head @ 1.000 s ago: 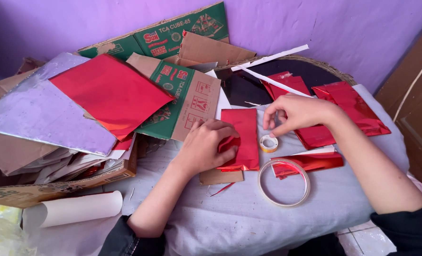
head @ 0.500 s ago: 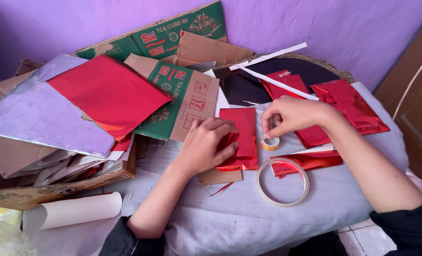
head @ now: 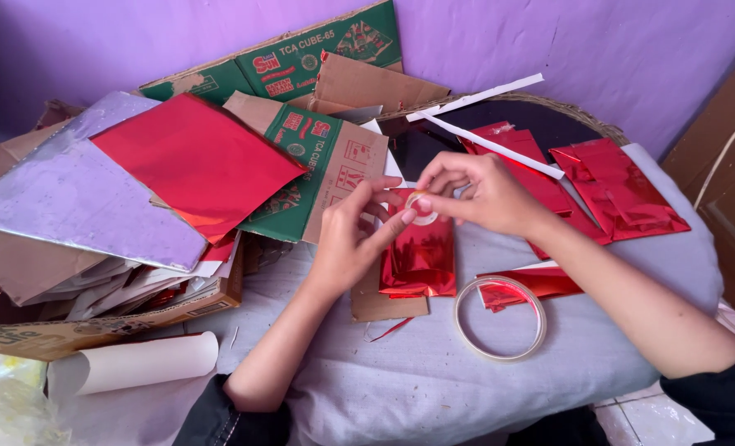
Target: Assembling small red metallic pouches for keychains by cutting, taping, and folding paper.
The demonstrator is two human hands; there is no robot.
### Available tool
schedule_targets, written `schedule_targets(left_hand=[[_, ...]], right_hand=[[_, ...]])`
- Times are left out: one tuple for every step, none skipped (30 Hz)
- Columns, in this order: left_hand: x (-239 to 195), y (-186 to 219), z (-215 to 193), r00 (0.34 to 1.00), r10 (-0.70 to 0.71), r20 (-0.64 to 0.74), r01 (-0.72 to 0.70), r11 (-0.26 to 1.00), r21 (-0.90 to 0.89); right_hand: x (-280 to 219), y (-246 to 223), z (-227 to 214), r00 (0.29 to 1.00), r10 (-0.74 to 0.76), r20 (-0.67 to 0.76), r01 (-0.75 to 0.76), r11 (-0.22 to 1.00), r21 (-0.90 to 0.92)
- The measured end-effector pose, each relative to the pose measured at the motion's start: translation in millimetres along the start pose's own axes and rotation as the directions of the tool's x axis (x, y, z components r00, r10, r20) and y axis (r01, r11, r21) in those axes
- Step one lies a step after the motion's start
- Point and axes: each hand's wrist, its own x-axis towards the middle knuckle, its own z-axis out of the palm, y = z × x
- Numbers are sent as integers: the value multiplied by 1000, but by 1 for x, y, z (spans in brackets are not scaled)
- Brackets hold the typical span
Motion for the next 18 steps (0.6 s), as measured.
schedule_targets(left_hand=[[0,-3,0,1000,-5,1,5,1000,0],[0,-6,1,1000,-11,-12,11,1000,6],[1,-10,1,1000,-16,-27,16,1000,12],[0,-10,0,999,-20,-29,21,1000,12],[-1,-10,-1,999,-27,-47,27,1000,-4],[-2,-10,-3,997,-34,-64,33,999,-21],[-2,-8,-3,997,-36,-67,35,999,-21],[-2,-5,-3,997,-40,-68,37,998,-44],[-3,-3,-4,997,-44,-70,40,997,-67],[-3,-5,-3,996,-46,-74,41,997,-67],[-4,-6,-2,995,-45,-84,39,996,-75],[-4,-8,-2,995,-44,-94,36,996,-84],[-4,-3,-3,994,-47,-96,39,996,-85],[-4,2,-4,994,-9,-113,2,998,-63],[-4,8,-5,991,29,-129,-34,999,-40],[-4,5,-4,991,25,-130,-31,999,-41],[-4,2,-4,988,32,-151,-35,999,-19],[-5,0,-4,985,39,-171,-39,999,3]], right_hand=[[-1,1,5,1000,3,2,-3,1000,4],[-2,2,11,1000,-30,-10,30,999,43],[-2,3,16,998,-64,-21,65,995,80],[-3,4,16,998,-62,-18,63,995,83],[-5,5,17,997,-79,0,78,989,122],[-6,6,17,995,-96,16,93,982,162],[-5,6,19,995,-96,20,92,983,162],[-4,5,20,994,-112,-3,111,984,141],[-4,5,22,991,-128,-25,130,984,119],[-3,4,24,991,-129,-20,130,984,120],[-2,3,25,986,-161,-39,163,984,74],[-1,3,26,980,-193,-57,195,980,27],[-1,3,27,980,-191,-54,193,981,28],[-1,3,28,975,-210,-72,211,978,0],[-2,3,29,970,-228,-89,227,974,-27],[-3,4,30,970,-226,-87,224,974,-25],[-2,4,30,967,-236,-99,233,972,-36],[-2,5,31,963,-246,-112,242,969,-47]])
